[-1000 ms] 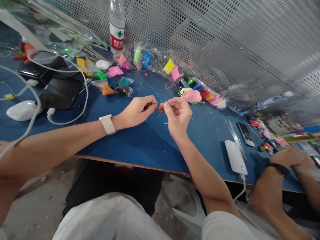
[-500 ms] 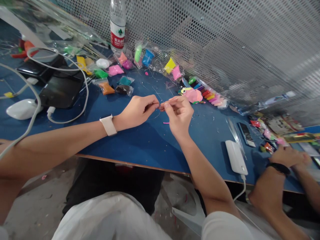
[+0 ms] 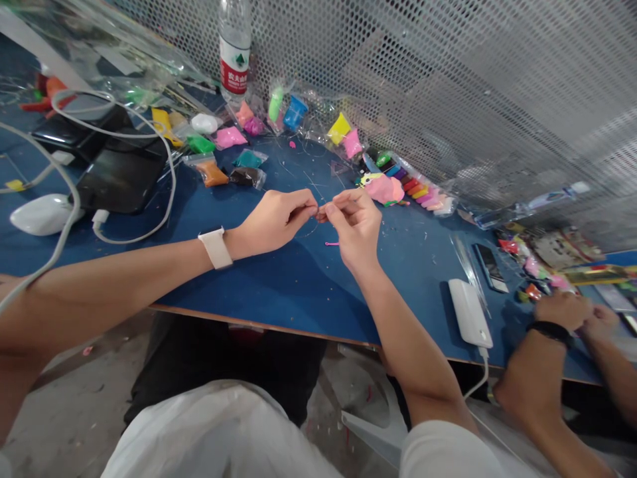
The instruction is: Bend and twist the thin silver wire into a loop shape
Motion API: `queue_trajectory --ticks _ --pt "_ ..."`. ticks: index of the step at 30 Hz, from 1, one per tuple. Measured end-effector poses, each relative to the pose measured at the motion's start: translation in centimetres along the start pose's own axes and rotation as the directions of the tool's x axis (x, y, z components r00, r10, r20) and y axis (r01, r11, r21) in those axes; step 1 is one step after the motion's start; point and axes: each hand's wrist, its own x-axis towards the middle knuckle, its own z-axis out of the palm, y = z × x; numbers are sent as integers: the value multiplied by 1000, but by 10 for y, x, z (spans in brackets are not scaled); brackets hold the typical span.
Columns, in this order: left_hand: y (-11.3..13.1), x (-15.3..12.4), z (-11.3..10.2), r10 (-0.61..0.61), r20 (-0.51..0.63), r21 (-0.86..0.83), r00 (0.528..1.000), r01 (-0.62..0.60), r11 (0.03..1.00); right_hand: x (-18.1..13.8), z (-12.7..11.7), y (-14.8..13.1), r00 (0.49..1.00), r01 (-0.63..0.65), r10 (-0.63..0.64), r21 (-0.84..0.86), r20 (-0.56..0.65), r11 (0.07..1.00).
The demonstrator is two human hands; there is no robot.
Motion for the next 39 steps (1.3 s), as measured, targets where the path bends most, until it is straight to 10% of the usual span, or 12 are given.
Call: queue_trajectory --ticks 39 --pt "4 4 -6 -95 91 -31 991 98 995 6 -7 -3 996 -80 77 64 51 995"
